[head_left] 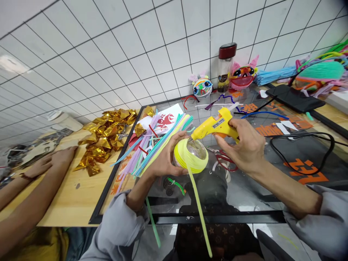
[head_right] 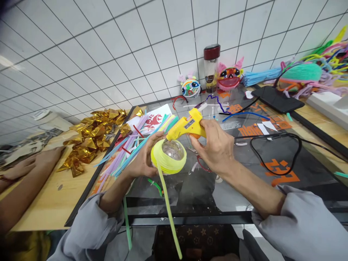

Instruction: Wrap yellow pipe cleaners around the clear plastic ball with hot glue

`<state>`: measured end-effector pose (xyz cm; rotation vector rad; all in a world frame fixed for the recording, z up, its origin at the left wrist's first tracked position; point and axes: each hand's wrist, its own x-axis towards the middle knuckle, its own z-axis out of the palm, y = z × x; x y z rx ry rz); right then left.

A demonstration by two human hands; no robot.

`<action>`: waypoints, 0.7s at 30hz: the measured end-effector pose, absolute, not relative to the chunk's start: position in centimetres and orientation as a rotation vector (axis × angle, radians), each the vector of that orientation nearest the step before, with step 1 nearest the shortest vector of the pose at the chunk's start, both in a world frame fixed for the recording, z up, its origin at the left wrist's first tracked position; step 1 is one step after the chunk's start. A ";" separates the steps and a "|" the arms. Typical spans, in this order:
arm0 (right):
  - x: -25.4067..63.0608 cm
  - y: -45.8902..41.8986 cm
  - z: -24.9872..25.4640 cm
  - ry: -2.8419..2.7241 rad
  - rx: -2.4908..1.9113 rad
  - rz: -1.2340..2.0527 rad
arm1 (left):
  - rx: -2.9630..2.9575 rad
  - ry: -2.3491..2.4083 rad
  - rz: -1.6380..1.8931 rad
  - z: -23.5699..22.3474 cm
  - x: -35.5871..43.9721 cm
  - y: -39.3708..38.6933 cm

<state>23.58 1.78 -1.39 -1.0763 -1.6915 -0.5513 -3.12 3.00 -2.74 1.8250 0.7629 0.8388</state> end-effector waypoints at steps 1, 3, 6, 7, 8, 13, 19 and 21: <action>23.6 1.8 -1.4 -1.692 -1.073 -0.564 | 1.819 0.756 0.839 -2.7 -3.1 3.0; 23.6 1.9 -1.5 -1.700 -1.068 -0.576 | 1.813 0.747 0.840 -2.7 -3.1 3.0; 23.6 1.9 -1.5 -1.703 -1.076 -0.558 | 1.809 0.735 0.851 -2.9 -3.2 3.2; 23.6 1.9 -1.5 -1.703 -1.083 -0.547 | 1.809 0.728 0.856 -2.9 -3.2 3.2; 23.6 1.9 -1.6 -1.703 -1.091 -0.537 | 1.807 0.723 0.860 -2.9 -3.2 3.3; 23.4 1.8 -1.7 -1.707 -1.097 -0.525 | 1.790 0.717 0.856 -2.8 -3.2 3.3; 23.3 1.7 -1.7 -1.714 -1.104 -0.514 | 1.795 0.728 0.857 -2.3 -3.0 3.0; 23.4 1.7 -1.6 -1.719 -1.098 -0.513 | 1.798 0.726 0.855 -2.2 -3.0 3.1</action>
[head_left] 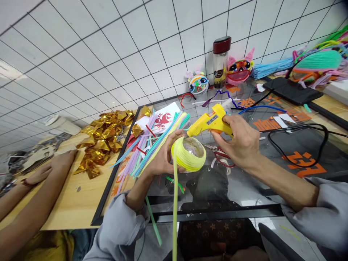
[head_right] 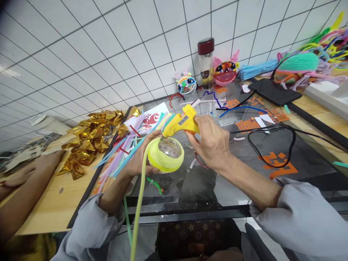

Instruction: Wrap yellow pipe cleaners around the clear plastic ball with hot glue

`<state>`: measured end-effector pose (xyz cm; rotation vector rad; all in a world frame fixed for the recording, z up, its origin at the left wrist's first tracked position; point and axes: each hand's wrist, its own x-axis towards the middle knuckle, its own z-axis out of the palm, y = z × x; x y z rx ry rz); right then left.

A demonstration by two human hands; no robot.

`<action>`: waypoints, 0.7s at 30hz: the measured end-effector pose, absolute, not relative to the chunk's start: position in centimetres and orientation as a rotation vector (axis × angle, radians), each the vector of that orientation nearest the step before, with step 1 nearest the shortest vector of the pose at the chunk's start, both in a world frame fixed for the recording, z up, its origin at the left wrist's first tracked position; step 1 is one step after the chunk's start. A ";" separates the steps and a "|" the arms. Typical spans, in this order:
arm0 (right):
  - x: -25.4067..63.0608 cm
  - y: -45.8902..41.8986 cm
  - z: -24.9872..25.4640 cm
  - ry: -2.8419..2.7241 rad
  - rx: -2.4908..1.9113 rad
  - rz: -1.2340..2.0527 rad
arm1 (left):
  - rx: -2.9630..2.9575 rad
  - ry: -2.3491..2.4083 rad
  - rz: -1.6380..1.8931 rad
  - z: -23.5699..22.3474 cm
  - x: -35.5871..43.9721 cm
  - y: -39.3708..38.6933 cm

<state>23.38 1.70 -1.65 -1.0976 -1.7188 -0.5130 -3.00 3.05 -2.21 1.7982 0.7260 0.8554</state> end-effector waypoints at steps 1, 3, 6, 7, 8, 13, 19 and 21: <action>23.4 1.7 -1.6 -1.722 -1.100 -0.512 | 1.798 0.723 0.856 -2.2 -3.0 3.1; 23.5 1.7 -1.5 -1.727 -1.106 -0.508 | 1.792 0.719 0.856 -2.2 -3.0 3.1; 23.6 1.7 -1.4 -1.732 -1.096 -0.493 | 1.781 0.731 0.854 -2.3 -3.1 3.1; 23.6 1.7 -1.4 -1.733 -1.092 -0.482 | 1.777 0.736 0.853 -2.4 -3.1 3.0; 23.7 1.7 -1.4 -1.735 -1.092 -0.467 | 1.772 0.740 0.852 -2.4 -3.1 3.0; 23.9 1.8 -1.3 -1.744 -1.138 -0.412 | 1.755 0.740 0.843 -2.4 -3.1 3.0; 24.2 1.8 -1.1 -1.764 -1.123 -0.345 | 1.770 0.734 0.827 -2.3 -3.1 3.0; 24.2 1.8 -1.1 -1.767 -1.115 -0.329 | 1.766 0.736 0.823 -2.3 -3.1 3.1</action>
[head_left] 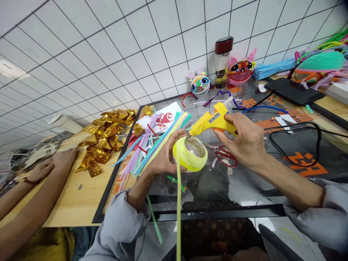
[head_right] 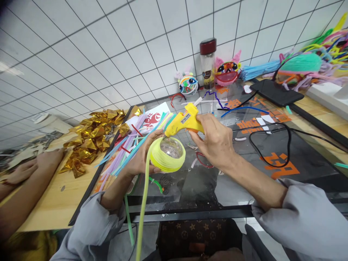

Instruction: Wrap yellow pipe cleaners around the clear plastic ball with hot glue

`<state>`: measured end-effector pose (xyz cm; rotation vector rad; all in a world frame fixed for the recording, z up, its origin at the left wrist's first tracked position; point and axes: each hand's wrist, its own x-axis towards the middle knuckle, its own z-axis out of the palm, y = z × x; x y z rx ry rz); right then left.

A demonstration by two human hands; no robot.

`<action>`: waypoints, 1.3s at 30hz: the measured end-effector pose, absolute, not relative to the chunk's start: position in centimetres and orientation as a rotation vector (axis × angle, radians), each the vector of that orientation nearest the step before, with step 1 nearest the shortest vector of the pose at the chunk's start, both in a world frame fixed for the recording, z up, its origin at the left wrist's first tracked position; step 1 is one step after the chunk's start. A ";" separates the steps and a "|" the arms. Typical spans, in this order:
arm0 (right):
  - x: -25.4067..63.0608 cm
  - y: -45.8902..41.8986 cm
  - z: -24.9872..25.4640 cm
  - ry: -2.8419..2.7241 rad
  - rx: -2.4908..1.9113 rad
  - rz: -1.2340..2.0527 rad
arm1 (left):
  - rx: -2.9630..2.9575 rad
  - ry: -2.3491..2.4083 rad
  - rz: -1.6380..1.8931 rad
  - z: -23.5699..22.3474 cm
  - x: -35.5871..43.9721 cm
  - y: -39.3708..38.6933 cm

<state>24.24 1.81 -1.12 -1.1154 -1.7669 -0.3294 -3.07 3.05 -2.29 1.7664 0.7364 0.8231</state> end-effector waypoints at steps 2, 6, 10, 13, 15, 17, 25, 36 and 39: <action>24.3 1.8 -1.1 -1.769 -1.103 -0.336 | 1.771 0.741 0.818 -2.3 -3.1 3.1; 24.5 1.9 -0.9 -1.780 -1.078 -0.354 | 1.803 0.736 0.813 -2.3 -3.1 3.2; 24.6 1.9 -0.7 -1.805 -1.107 -0.324 | 1.792 0.725 0.812 -2.3 -3.1 3.2; 24.7 1.9 -0.6 -1.805 -1.078 -0.323 | 1.791 0.712 0.817 -2.4 -3.1 3.2; 24.8 1.9 -0.5 -1.812 -1.060 -0.317 | 1.811 0.708 0.821 -2.4 -3.1 3.2; 24.8 1.9 -0.5 -1.820 -1.064 -0.305 | 1.824 0.712 0.822 -2.3 -3.0 3.2; 25.2 1.7 -0.1 -1.836 -1.039 -0.298 | 1.820 0.718 0.816 -2.2 -3.0 3.3; 25.1 1.9 -0.3 -1.824 -1.099 -0.311 | 1.822 0.718 0.809 -2.2 -3.0 3.3; 25.0 1.9 -0.4 -1.816 -1.106 -0.326 | 1.824 0.717 0.820 -2.3 -3.1 3.4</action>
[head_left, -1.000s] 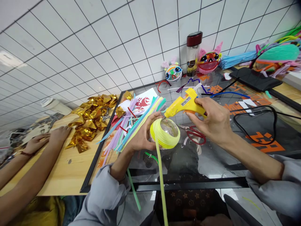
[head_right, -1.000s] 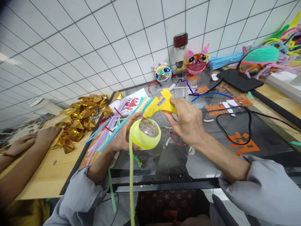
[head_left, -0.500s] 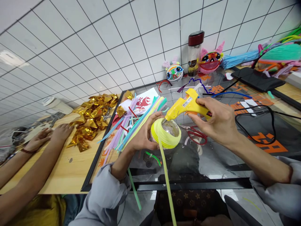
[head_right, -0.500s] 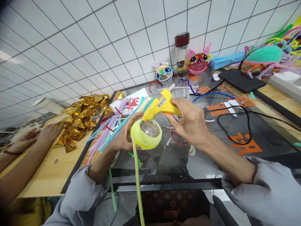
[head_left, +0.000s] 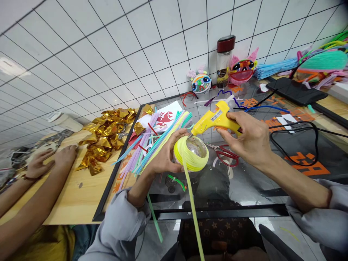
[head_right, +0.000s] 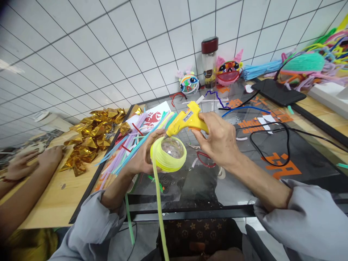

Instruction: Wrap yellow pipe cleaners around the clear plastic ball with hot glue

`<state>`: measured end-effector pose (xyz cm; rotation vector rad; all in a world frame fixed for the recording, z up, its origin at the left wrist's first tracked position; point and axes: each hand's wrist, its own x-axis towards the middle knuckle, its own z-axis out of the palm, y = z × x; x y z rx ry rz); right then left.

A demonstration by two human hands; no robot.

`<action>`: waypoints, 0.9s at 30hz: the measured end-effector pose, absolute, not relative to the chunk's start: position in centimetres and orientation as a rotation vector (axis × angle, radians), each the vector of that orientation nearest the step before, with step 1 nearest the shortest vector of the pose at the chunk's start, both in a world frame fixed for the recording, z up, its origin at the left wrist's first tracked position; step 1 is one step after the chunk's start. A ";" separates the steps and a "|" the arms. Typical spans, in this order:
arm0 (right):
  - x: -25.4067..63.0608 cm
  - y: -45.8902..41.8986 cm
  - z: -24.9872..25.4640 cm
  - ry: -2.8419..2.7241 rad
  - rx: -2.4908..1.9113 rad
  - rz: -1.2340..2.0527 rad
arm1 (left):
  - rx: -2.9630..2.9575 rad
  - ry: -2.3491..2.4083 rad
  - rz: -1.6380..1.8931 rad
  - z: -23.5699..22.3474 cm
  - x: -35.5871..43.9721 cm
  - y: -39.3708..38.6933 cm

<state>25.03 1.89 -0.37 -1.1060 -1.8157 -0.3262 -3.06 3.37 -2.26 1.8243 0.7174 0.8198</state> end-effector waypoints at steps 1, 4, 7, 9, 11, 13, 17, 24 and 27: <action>25.0 1.9 -0.4 -1.811 -1.091 -0.332 | 1.826 0.714 0.823 -2.3 -3.1 3.4; 24.9 2.0 -0.5 -1.794 -1.043 -0.353 | 1.829 0.700 0.827 -2.3 -3.1 3.3; 25.0 2.1 -0.6 -1.789 -1.064 -0.351 | 1.828 0.702 0.825 -2.3 -3.1 3.2; 25.1 2.1 -0.6 -1.796 -1.092 -0.332 | 1.829 0.719 0.818 -2.3 -3.0 3.2; 25.1 2.1 -0.6 -1.803 -1.103 -0.320 | 1.836 0.737 0.806 -2.2 -3.0 3.2; 25.1 2.1 -0.6 -1.806 -1.090 -0.319 | 1.846 0.747 0.802 -2.1 -3.0 3.2; 25.0 2.2 -0.6 -1.797 -1.022 -0.335 | 1.830 0.732 0.812 -2.0 -2.9 3.2; 25.3 1.9 -0.2 -1.841 -1.048 -0.232 | 1.827 0.712 0.815 -2.3 -3.0 3.2; 25.5 1.9 0.0 -1.854 -1.040 -0.202 | 1.852 0.734 0.800 -2.4 -3.1 3.3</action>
